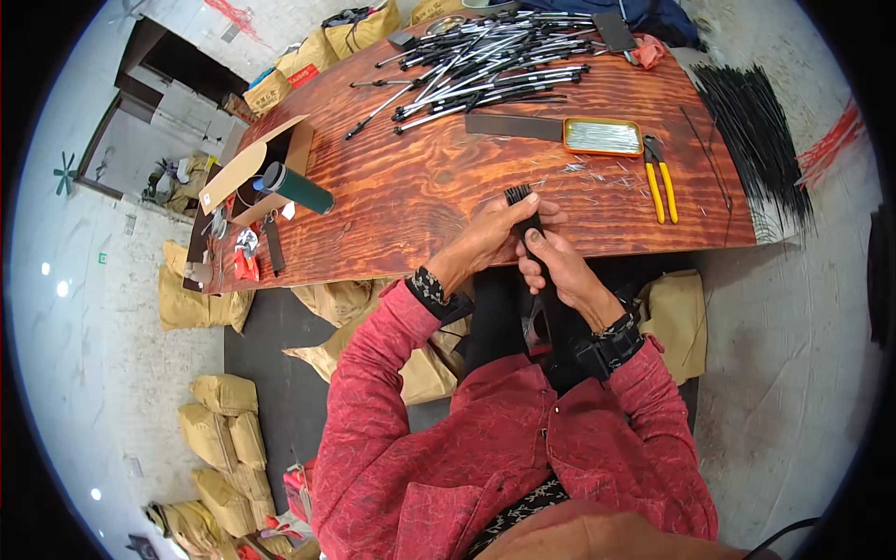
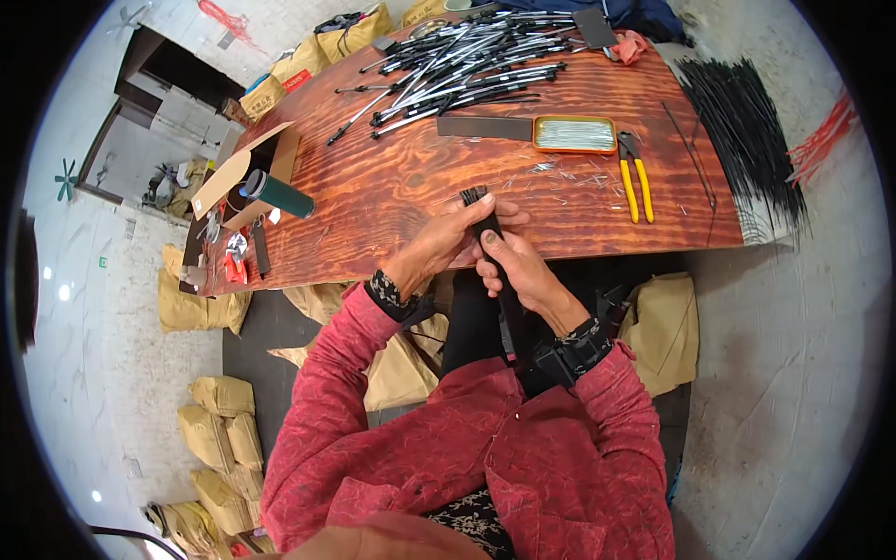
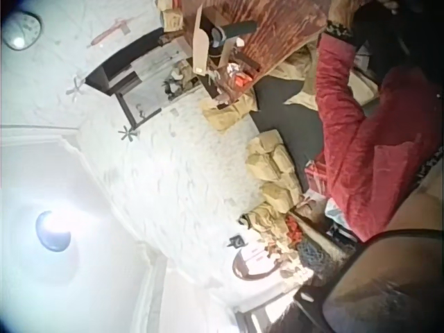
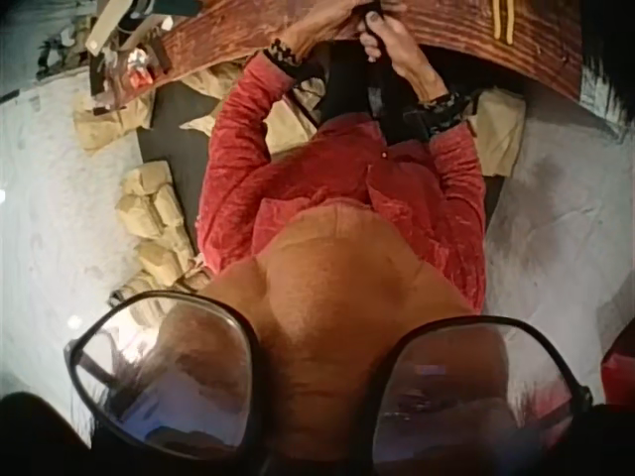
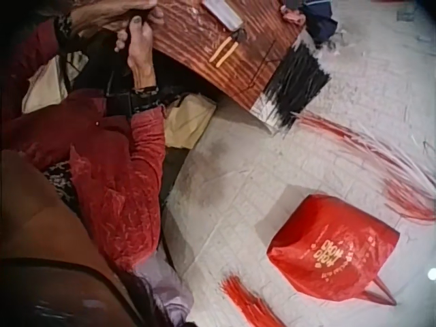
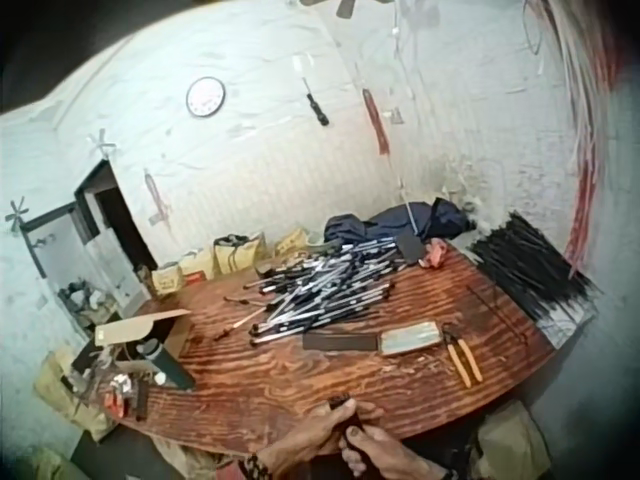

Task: Assembling bundles of black rods into plastic components at a workbench.

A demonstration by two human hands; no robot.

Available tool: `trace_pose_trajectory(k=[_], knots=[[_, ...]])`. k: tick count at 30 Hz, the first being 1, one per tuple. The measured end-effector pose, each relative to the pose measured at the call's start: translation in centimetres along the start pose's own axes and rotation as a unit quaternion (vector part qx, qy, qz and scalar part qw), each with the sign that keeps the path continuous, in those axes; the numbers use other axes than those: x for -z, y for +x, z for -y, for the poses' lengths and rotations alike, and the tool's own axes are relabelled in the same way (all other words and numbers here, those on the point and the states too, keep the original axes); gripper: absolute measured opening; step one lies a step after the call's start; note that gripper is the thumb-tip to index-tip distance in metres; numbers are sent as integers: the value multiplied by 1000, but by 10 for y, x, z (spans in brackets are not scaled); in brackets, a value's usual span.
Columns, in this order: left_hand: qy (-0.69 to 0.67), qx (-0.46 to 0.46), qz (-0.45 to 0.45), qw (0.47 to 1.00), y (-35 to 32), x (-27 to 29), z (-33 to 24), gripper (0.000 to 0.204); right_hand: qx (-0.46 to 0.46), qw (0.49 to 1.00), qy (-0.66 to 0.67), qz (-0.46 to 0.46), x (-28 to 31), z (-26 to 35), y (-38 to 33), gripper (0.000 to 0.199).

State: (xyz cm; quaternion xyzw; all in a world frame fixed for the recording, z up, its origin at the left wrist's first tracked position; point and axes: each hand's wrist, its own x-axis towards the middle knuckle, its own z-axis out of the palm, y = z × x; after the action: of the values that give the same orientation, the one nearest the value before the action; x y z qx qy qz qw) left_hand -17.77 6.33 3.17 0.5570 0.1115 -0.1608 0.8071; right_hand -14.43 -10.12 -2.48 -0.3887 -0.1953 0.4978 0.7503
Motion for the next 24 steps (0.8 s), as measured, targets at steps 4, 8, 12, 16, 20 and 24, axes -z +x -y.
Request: trace_pose_trajectory(k=[4, 8, 12, 16, 20, 24], knots=[[211, 20, 158, 964, 24, 42, -12, 52, 12, 999, -12, -33, 13, -4, 0, 40], [519, 73, 266, 809, 31, 107, -84, 54, 48, 996, -3, -70, 28, -4, -5, 40], [638, -84, -84, 761, 78, 187, -121, 45, 38, 995, -10, -86, 22, -9, -5, 41], [721, -368, -256, 527, 111, 280, -125, 43, 16, 997, 20, -75, 17, -7, 0, 42], [723, -270, -280, 572, 142, 258, -102, 38, -3, 995, 8, -99, 19, -7, -1, 44], [754, -197, -322, 538, 135, 211, -111, 27, 0, 996, -2, -89, 25, -6, -4, 45]])
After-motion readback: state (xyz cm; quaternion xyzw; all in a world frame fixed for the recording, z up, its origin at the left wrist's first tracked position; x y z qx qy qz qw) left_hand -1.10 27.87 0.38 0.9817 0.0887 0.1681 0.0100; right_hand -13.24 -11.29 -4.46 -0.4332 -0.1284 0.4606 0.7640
